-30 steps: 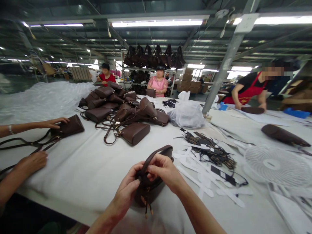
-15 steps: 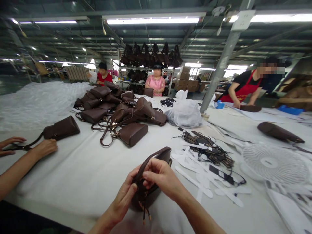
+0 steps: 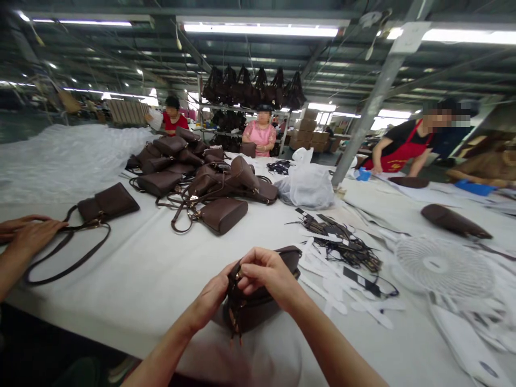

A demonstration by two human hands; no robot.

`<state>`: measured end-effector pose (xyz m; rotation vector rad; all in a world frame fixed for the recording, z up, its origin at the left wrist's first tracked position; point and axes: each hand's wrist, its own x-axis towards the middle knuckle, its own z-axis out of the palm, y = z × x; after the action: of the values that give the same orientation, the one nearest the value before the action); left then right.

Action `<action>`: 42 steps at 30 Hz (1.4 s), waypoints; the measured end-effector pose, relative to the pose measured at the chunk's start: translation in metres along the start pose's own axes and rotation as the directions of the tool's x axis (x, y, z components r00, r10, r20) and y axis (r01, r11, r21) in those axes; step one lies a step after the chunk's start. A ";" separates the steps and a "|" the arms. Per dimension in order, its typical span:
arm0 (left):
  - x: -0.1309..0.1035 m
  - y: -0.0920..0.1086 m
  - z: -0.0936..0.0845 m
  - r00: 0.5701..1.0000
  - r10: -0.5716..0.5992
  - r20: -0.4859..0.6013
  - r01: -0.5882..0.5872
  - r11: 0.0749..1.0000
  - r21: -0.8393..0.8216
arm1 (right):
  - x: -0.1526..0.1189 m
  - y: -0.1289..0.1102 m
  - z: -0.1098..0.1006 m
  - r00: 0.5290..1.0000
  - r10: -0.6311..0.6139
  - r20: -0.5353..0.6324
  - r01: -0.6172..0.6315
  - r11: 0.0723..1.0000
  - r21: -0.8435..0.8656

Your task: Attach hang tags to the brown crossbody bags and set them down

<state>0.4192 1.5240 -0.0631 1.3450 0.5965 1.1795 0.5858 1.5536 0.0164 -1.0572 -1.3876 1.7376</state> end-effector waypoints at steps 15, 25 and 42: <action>-0.006 0.004 0.003 1.000 -0.003 0.007 0.002 0.991 0.133 | -0.019 0.012 0.010 0.997 -0.077 -0.021 0.076 0.996 -0.051; -0.016 0.000 0.022 0.996 -0.007 -0.086 0.035 0.945 0.324 | -0.022 0.010 0.008 0.997 -0.056 -0.058 0.052 0.996 -0.069; -0.009 0.024 0.020 0.982 -0.105 -0.156 0.154 0.925 0.347 | -0.036 -0.004 -0.010 0.945 -0.327 0.012 0.289 0.816 -0.501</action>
<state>0.4267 1.5029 -0.0393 1.5099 1.0224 1.0920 0.6108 1.5275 0.0257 -1.0668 -1.8986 1.1140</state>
